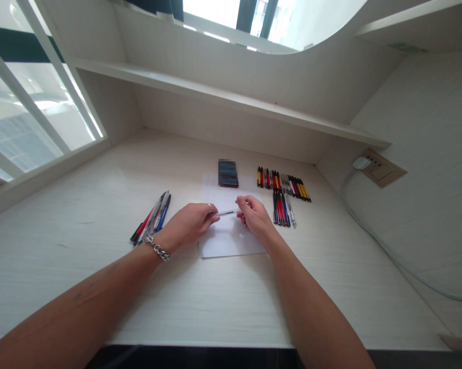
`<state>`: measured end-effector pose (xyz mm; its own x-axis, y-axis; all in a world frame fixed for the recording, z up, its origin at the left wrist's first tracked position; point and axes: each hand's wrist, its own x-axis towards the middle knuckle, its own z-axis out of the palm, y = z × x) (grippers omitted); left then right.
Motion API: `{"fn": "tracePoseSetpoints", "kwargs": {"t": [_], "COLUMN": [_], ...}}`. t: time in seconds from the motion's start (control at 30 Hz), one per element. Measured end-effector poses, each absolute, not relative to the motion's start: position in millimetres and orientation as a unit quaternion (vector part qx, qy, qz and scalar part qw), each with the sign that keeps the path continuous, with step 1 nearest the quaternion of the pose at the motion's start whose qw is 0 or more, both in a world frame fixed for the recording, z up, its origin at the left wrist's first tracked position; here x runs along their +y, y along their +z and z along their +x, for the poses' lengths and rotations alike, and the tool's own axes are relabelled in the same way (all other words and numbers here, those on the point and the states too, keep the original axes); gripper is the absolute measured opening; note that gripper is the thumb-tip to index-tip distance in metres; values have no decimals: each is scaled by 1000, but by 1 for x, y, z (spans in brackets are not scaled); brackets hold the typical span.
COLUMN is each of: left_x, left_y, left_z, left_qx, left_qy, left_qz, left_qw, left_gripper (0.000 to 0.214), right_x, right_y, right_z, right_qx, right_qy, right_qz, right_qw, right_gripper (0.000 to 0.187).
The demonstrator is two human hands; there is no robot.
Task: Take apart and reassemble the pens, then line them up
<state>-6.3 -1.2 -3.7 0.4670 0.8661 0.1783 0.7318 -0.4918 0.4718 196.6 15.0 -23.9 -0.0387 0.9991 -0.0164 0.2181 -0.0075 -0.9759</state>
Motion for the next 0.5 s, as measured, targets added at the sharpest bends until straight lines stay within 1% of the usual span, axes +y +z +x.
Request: {"fn": "tracePoseSetpoints", "kwargs": {"t": [0.17, 0.33, 0.5], "left_x": [2, 5, 2], "left_y": [-4, -4, -4], "left_z": [-10, -14, -9], "left_qx": [485, 493, 454], "left_qy": [218, 255, 314], "left_qz": [831, 812, 816], "left_qw": [165, 180, 172], "left_gripper": [24, 17, 15], "right_x": [13, 3, -6], "right_y": [-13, 5, 18], "right_z": [206, 216, 217], "right_qx": [-560, -653, -718], "right_qy": [512, 462, 450], "right_qz": [-519, -504, -471], "right_qw": [394, 326, 245], "right_gripper": [49, 30, 21]}}
